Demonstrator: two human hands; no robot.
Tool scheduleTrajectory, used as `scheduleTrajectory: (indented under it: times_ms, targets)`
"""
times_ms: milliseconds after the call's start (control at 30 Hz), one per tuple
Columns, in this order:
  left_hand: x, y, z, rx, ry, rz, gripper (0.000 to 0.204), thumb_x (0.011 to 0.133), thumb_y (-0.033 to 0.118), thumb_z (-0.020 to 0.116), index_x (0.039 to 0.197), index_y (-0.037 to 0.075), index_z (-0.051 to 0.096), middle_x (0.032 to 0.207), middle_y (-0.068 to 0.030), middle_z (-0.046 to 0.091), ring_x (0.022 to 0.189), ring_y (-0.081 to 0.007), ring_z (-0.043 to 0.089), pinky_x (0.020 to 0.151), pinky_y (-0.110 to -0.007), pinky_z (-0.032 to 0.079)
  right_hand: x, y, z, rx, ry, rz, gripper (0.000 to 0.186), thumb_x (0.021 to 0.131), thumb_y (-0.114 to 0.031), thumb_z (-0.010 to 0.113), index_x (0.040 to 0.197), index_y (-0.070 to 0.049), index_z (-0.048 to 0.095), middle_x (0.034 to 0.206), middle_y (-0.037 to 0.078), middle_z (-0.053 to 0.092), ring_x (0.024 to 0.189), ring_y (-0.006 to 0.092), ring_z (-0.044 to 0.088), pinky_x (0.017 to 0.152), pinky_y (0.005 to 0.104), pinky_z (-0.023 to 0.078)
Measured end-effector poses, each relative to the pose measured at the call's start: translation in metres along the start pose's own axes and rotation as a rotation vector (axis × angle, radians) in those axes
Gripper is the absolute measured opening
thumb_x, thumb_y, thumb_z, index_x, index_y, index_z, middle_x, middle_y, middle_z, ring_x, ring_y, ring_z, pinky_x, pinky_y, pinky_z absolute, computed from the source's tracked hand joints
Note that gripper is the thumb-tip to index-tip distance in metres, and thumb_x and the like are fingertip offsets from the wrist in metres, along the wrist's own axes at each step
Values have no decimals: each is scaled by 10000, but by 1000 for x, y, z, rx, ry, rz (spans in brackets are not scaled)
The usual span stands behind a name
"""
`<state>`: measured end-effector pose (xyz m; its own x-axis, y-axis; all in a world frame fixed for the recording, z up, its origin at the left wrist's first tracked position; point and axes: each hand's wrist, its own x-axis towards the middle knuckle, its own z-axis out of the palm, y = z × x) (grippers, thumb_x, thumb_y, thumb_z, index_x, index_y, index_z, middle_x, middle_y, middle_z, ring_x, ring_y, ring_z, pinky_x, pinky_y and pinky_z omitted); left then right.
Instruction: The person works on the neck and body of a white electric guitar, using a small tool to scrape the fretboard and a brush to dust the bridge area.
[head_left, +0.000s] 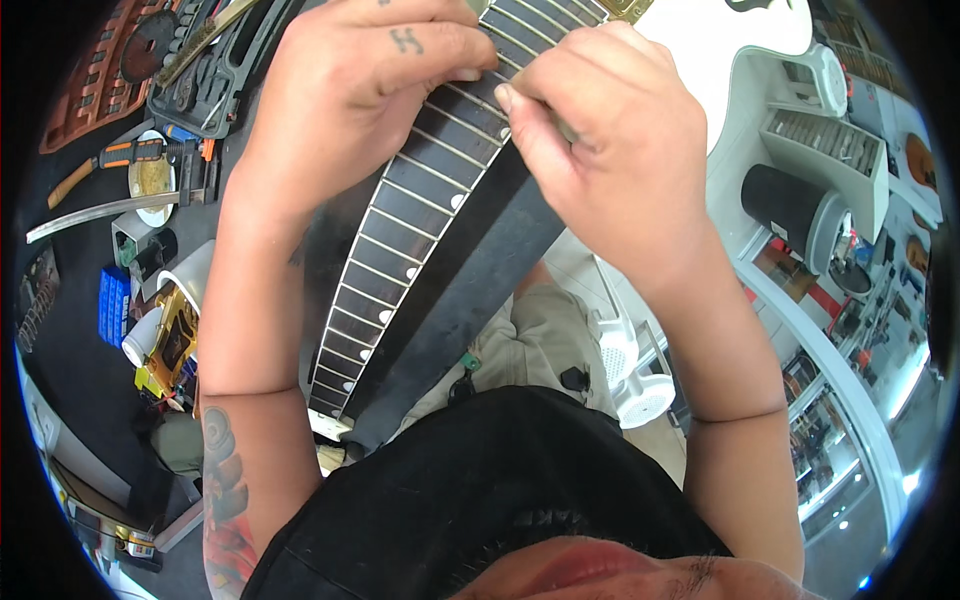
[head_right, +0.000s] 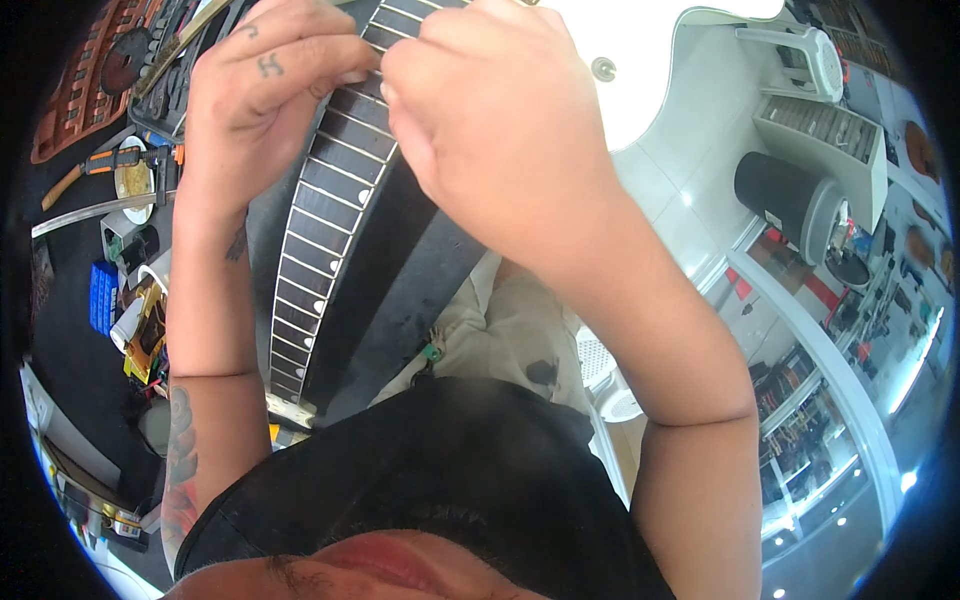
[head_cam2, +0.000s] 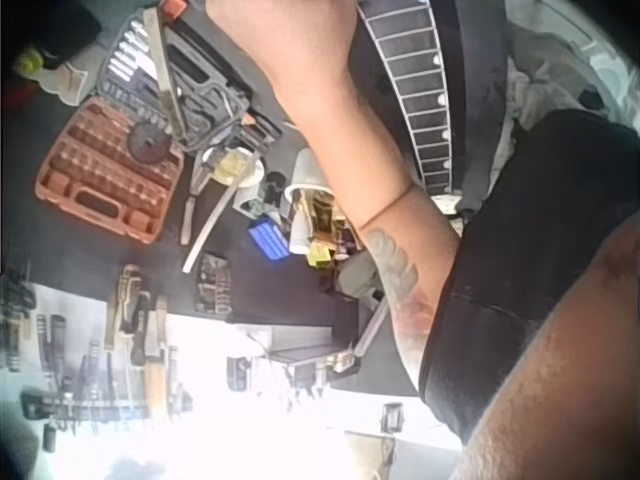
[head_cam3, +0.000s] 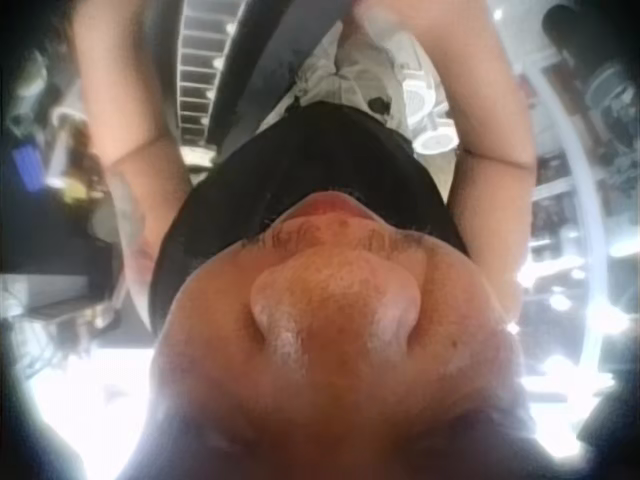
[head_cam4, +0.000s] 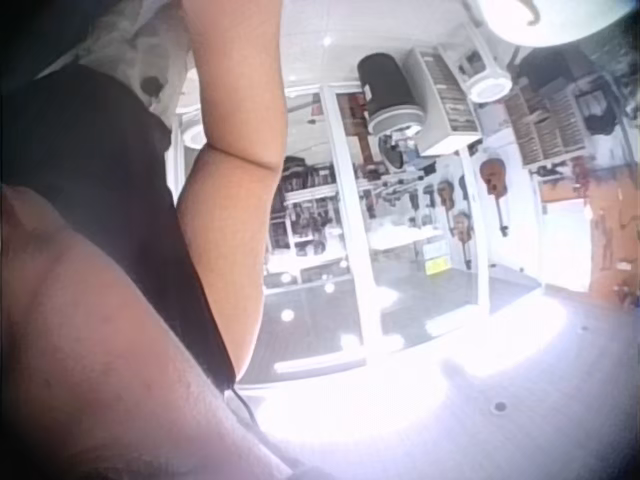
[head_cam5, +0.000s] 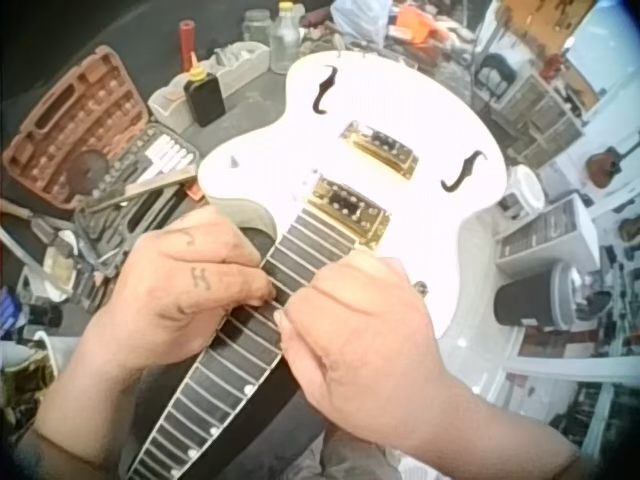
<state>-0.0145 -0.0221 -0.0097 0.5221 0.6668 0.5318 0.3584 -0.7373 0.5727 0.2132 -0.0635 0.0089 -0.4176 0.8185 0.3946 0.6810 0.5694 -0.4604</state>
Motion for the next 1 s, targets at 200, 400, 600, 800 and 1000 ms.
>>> scheduleTrajectory:
  times_ms: [200,400,600,800,1000]
  targets:
    - [0,-1,-2,-15,-11,18,230,723,-73,840,927,35,827,919,-83,790,830,-286,731,726,-375,582,0,-1,2,27,-5,-44,160,807,-51,885,885,-86,750,854,59,704,844,303,694,790,410,537]
    - [-6,2,-7,27,-132,-21,269,731,-98,782,978,7,805,945,-83,747,889,-277,715,765,-372,581,-2,-5,4,42,-16,-42,156,812,-52,885,891,-84,755,857,66,702,853,307,697,792,421,546]
    - [-6,-1,-11,-20,-27,15,265,747,-87,852,974,46,827,939,-89,804,847,-283,748,756,-383,600,0,-6,8,51,26,-63,152,809,-45,880,883,-81,752,851,66,694,839,311,683,782,424,545]
    - [-2,-8,-6,-28,18,14,249,740,-76,844,951,55,831,925,-89,799,850,-283,747,762,-382,598,5,-5,9,8,0,-21,153,805,-35,877,881,-75,750,837,70,682,835,313,684,786,427,545]
    - [-7,-9,-6,-61,36,-24,258,732,-104,817,946,40,833,911,-107,790,851,-307,745,759,-387,593,8,-6,11,40,27,-67,149,814,-38,872,877,-67,740,853,71,687,849,310,688,769,433,543]
